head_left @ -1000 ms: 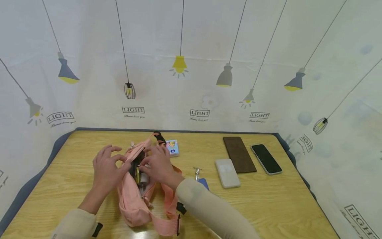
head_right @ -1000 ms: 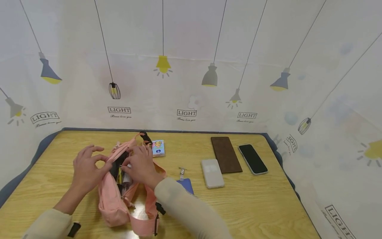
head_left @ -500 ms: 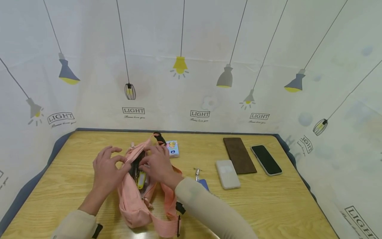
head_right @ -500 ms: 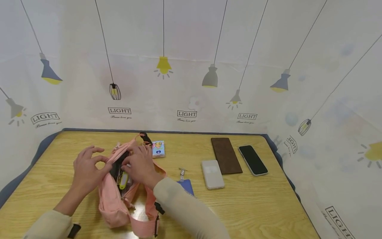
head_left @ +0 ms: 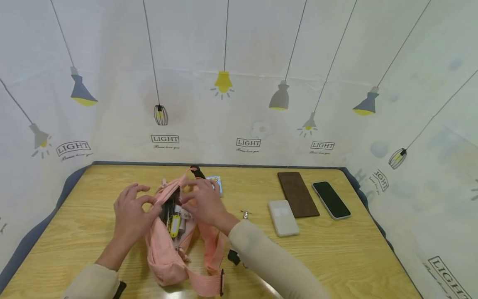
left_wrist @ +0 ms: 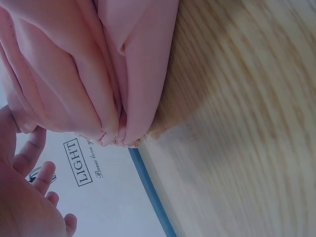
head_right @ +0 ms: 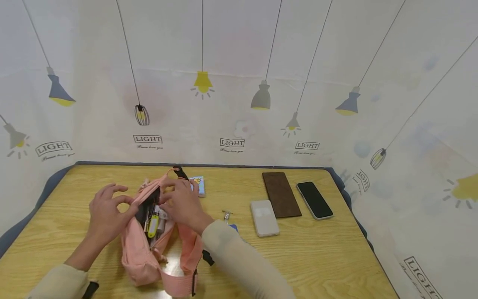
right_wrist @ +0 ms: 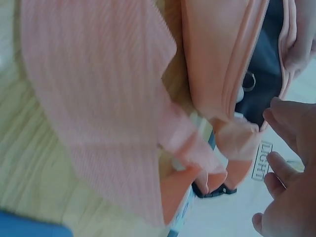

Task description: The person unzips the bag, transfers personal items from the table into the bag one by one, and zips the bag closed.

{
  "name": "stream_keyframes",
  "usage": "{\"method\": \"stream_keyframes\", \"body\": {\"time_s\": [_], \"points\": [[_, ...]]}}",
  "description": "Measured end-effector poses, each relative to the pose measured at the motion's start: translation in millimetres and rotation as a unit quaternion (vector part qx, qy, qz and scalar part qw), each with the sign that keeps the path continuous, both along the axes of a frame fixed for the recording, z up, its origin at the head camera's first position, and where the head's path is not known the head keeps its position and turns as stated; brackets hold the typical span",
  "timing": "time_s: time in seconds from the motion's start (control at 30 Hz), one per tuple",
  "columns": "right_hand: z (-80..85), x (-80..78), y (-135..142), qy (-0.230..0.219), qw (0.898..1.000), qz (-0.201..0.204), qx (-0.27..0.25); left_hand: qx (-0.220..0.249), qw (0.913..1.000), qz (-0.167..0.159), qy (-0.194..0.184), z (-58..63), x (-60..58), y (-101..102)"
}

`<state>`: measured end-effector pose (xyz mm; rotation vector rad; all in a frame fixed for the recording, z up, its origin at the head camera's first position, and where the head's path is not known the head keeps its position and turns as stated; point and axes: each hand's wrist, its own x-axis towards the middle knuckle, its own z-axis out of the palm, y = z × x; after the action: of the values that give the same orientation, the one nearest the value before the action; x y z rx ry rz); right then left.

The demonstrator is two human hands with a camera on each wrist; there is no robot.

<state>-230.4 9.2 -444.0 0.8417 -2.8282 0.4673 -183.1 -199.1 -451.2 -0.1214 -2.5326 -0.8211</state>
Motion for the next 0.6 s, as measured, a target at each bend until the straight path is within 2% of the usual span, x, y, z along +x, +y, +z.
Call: {"method": "stream_keyframes", "body": {"time_s": [0.2, 0.4, 0.6], "points": [[2.9, -5.0, 19, -0.022, 1.0, 0.007, -0.003, 0.002, 1.0, 0.001, -0.002, -2.4, -0.2, -2], [-1.4, -13.7, 47, -0.02, 1.0, 0.011, -0.02, 0.003, 1.0, 0.0, 0.001, -5.2, -1.3, -3], [-4.7, -23.5, 81, -0.039, 0.999, -0.02, -0.03, 0.001, 1.0, 0.0, 0.002, -5.4, -1.9, -4]]}}
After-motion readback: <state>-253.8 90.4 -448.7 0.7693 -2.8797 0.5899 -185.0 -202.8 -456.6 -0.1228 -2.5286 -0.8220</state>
